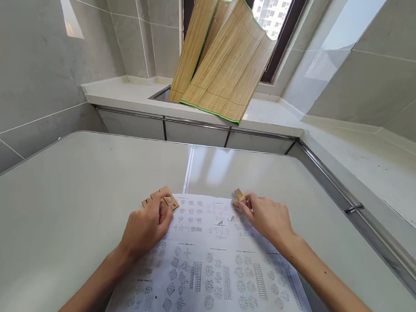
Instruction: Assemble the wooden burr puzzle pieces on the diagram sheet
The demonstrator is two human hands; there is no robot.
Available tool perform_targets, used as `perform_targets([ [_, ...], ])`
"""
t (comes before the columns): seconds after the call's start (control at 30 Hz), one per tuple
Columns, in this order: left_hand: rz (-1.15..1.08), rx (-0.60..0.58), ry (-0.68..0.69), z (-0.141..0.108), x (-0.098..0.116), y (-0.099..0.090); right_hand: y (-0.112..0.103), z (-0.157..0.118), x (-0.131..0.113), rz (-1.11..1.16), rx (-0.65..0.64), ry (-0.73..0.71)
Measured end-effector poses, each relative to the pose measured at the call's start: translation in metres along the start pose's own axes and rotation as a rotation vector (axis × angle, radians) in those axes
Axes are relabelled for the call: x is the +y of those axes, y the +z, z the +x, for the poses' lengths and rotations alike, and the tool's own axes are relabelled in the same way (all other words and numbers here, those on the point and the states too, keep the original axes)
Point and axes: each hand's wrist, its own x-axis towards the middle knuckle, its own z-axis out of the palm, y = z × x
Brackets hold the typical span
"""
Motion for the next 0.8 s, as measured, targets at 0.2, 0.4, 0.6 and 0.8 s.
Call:
perform_targets([
  [0.2, -0.131, -0.129, 0.1, 0.012, 0.038, 0.006, 0.001, 0.012, -0.009, -0.057, 0.008, 0.005],
  [0.4, -0.444, -0.144, 0.075, 0.017, 0.043, 0.016, -0.003, 0.01, -0.004, 0.091, 0.092, 0.003],
  [0.6, -0.93, -0.268, 0.008, 0.02, 0.043, 0.024, 0.003, -0.015, -0.029, 0.817, 0.035, -0.19],
  [0.8, -1.311, -0.464, 0.041, 0.021, 0.04, 0.023, 0.02, -0.024, -0.065, 1.141, -0.069, -0.343],
])
